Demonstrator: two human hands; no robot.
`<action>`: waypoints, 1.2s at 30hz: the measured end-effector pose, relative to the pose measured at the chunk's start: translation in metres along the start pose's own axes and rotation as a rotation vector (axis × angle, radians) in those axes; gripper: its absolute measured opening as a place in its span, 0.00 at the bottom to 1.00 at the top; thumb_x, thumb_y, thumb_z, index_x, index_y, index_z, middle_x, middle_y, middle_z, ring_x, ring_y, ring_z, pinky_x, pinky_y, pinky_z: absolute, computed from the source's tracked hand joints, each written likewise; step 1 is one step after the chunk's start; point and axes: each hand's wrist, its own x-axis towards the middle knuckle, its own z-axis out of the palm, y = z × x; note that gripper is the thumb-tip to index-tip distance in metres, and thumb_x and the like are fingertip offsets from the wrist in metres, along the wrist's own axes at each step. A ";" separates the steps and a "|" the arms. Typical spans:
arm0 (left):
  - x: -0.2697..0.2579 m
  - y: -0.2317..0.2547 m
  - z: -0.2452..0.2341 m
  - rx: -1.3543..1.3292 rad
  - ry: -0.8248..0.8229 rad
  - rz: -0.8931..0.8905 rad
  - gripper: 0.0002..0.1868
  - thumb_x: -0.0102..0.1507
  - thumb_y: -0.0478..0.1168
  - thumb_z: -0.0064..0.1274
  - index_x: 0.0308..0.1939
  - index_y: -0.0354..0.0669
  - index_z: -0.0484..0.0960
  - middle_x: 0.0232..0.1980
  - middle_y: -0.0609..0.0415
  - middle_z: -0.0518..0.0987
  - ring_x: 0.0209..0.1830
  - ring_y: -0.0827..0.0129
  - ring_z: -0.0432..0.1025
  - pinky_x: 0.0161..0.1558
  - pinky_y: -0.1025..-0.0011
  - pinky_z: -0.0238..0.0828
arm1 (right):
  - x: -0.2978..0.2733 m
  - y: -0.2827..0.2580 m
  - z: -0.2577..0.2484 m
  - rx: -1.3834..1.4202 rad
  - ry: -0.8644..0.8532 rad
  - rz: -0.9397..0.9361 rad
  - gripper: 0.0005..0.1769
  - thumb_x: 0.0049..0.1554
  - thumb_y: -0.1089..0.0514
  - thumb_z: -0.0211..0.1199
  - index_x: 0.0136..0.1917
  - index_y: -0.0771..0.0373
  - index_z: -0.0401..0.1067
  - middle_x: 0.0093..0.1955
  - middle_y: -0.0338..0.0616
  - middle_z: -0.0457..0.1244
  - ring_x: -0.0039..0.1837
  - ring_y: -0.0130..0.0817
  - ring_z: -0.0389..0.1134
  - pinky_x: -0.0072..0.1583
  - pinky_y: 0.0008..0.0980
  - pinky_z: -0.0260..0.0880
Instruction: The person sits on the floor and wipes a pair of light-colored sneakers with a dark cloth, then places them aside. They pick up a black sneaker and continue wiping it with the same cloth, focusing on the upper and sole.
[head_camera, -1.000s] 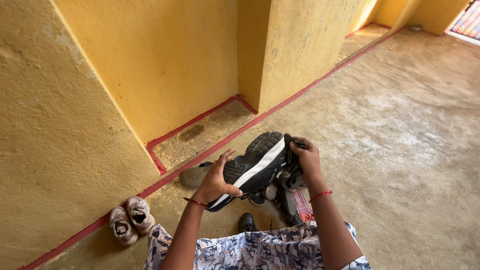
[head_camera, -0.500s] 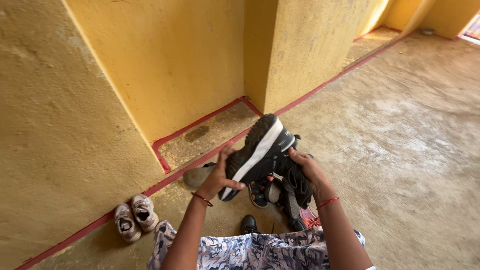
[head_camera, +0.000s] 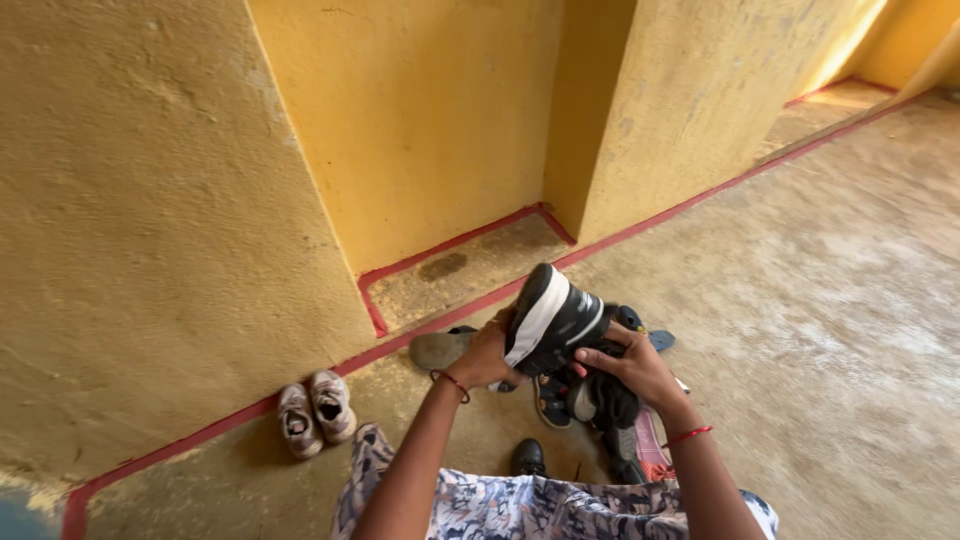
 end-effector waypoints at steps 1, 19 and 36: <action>0.001 -0.003 0.001 -0.093 0.001 0.012 0.70 0.37 0.43 0.77 0.78 0.39 0.53 0.74 0.43 0.68 0.76 0.51 0.61 0.75 0.60 0.56 | 0.001 0.003 0.006 -0.027 -0.004 0.069 0.16 0.50 0.54 0.74 0.48 0.65 0.81 0.44 0.37 0.73 0.48 0.24 0.71 0.55 0.29 0.73; 0.008 0.000 0.005 -0.921 0.277 0.133 0.58 0.57 0.83 0.45 0.71 0.38 0.69 0.68 0.48 0.73 0.71 0.62 0.67 0.71 0.65 0.63 | -0.003 0.010 0.040 -0.278 0.056 -0.457 0.15 0.48 0.57 0.76 0.49 0.61 0.83 0.53 0.39 0.71 0.55 0.32 0.69 0.58 0.33 0.70; 0.016 0.012 0.014 -0.576 0.438 0.036 0.53 0.67 0.77 0.20 0.67 0.31 0.73 0.69 0.43 0.75 0.72 0.58 0.67 0.73 0.63 0.56 | 0.019 -0.052 -0.004 -0.064 0.386 -0.131 0.16 0.54 0.60 0.70 0.56 0.56 0.76 0.51 0.42 0.72 0.52 0.33 0.74 0.56 0.34 0.76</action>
